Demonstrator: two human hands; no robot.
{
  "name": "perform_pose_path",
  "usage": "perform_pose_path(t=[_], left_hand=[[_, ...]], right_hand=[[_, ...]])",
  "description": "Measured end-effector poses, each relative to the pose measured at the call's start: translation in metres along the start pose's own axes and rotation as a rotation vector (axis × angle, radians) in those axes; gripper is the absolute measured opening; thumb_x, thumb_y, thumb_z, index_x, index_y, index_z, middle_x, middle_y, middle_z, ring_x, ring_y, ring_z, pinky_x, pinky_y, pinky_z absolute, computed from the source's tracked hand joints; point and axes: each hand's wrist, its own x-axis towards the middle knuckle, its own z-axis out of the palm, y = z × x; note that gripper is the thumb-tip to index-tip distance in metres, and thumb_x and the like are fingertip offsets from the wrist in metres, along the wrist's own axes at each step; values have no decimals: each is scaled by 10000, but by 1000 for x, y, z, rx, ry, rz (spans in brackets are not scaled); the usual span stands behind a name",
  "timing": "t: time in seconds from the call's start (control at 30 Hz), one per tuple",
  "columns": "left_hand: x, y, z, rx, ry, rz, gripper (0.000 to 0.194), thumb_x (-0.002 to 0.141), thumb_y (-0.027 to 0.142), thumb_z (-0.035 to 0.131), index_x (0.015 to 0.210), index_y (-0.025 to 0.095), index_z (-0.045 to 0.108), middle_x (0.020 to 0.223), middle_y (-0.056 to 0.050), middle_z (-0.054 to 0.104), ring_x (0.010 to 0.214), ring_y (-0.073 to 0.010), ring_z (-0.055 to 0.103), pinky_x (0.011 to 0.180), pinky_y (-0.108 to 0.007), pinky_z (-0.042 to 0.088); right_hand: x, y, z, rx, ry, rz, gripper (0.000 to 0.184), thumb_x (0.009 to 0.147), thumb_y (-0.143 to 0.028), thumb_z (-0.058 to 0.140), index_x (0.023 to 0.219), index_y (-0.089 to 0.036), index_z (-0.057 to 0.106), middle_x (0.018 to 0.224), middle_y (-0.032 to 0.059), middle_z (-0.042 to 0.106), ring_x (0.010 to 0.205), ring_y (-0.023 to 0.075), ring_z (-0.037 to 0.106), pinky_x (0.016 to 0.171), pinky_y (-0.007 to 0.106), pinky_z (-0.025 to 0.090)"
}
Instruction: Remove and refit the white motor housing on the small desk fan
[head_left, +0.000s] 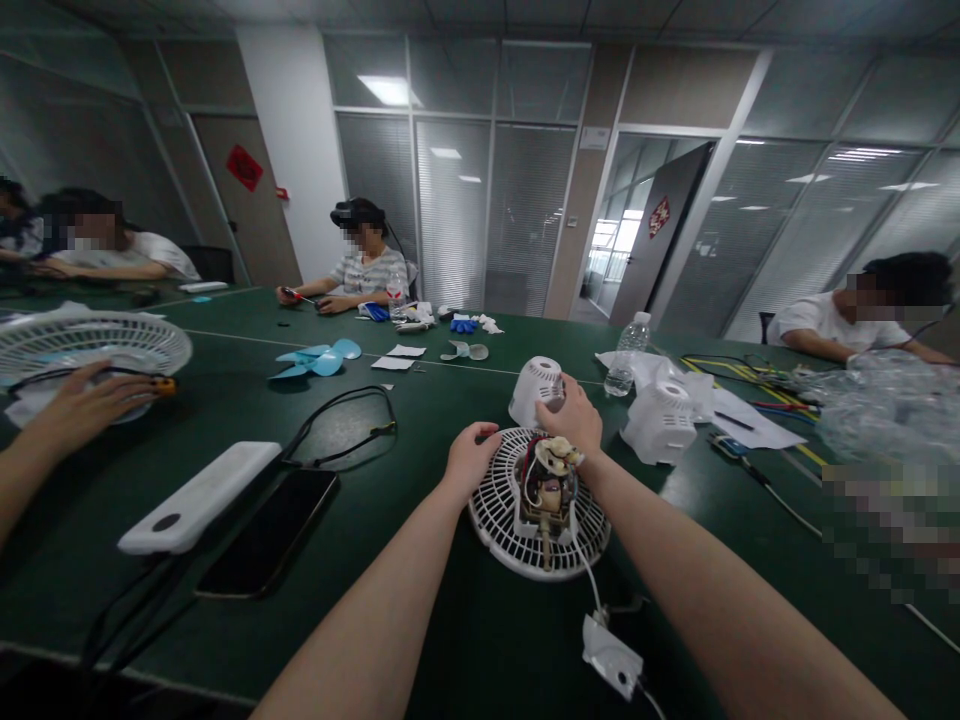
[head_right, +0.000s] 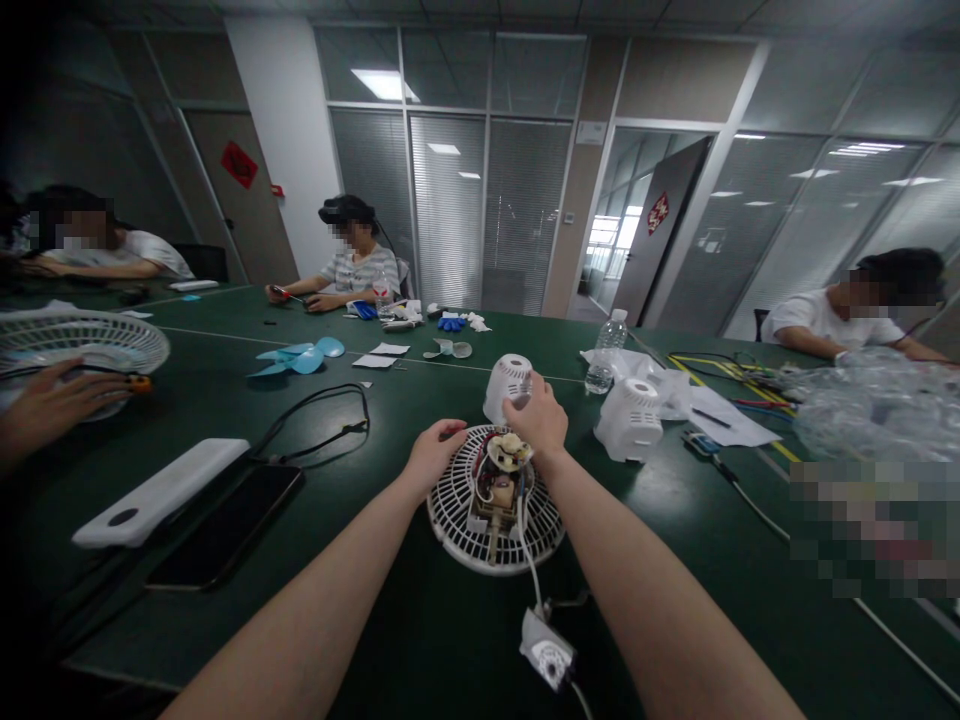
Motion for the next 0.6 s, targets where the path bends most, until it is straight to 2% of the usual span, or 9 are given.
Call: perform_pose_path(t=[0.3,0.47,0.6], left_hand=[[2,-1,1,6,3,-1,265,787,343,636,996,193,698,1029,-75,705,939,-207,643,878,-340,478],[2,-3,1,9,4,5,269,788,350,631,994,191,698,1020,-75,704,944,-210,640,883,-338,473],[2,-5,2,14,4,9,267,791,344,626,996,189,696,1029,-77,702,950,-210,637,881,-338,471]], right_hand=[[-1,3,-1,106,89,26,642,830,-485,494,1404,-227,363,1328,105,533,1102,274,580,898,379,460],[-2,3,-4,203,173,32,653,867,-475,433,1439,-200,280,1404,111,462,1197,246,518,958,357,426],[-1,3,-10,293,213,65,664,871,-502,416,1431,-179,263,1361,137,500,1083,235,584,887,357,464]])
